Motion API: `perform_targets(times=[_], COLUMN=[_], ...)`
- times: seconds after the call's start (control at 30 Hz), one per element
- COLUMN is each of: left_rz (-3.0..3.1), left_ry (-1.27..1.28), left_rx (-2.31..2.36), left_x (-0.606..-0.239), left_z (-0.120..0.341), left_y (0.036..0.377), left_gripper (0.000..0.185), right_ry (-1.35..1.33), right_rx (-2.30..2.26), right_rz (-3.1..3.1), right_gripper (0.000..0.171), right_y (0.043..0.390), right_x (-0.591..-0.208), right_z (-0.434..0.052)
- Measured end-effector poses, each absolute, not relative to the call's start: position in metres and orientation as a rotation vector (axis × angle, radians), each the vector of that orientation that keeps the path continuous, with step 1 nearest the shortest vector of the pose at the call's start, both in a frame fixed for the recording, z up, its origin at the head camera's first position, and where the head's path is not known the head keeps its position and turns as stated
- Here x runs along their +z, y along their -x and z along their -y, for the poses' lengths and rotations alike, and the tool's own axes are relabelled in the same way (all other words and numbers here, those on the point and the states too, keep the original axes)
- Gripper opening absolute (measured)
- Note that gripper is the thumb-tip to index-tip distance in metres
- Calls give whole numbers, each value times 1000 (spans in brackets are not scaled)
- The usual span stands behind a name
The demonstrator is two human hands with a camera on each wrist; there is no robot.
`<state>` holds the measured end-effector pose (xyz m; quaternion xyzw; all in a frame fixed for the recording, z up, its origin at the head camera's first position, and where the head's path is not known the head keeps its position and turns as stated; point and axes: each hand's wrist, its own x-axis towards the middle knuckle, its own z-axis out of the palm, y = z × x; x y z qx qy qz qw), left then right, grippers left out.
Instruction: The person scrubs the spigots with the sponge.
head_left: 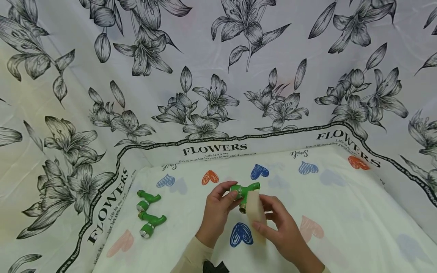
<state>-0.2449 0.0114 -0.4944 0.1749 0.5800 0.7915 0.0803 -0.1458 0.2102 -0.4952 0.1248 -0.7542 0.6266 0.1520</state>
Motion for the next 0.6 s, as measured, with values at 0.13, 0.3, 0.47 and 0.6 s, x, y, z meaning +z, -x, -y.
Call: perform_targets(times=[0.13,0.3,0.47,0.6], left_rz=[-1744,-1741,-1738,-1701], left_ry=[-495,-487,-482,-493], left_rx=[2369,2360,2333,2323], left_x=[-493,-492,-492,-493], left_z=[-11,-11,-11,-12], left_y=[246,245,243,242], left_gripper=[33,32,31,31], right_ry=[-411,-383,-298,-213], right_rx=[1786,1741,1650,1579], right_rz=[2160,2176,2205,2215], right_gripper=[59,60,60,61], right_y=[144,145,149,154], right_x=[-492,-491,-493,-495], right_z=[-208,-209,-213,-217])
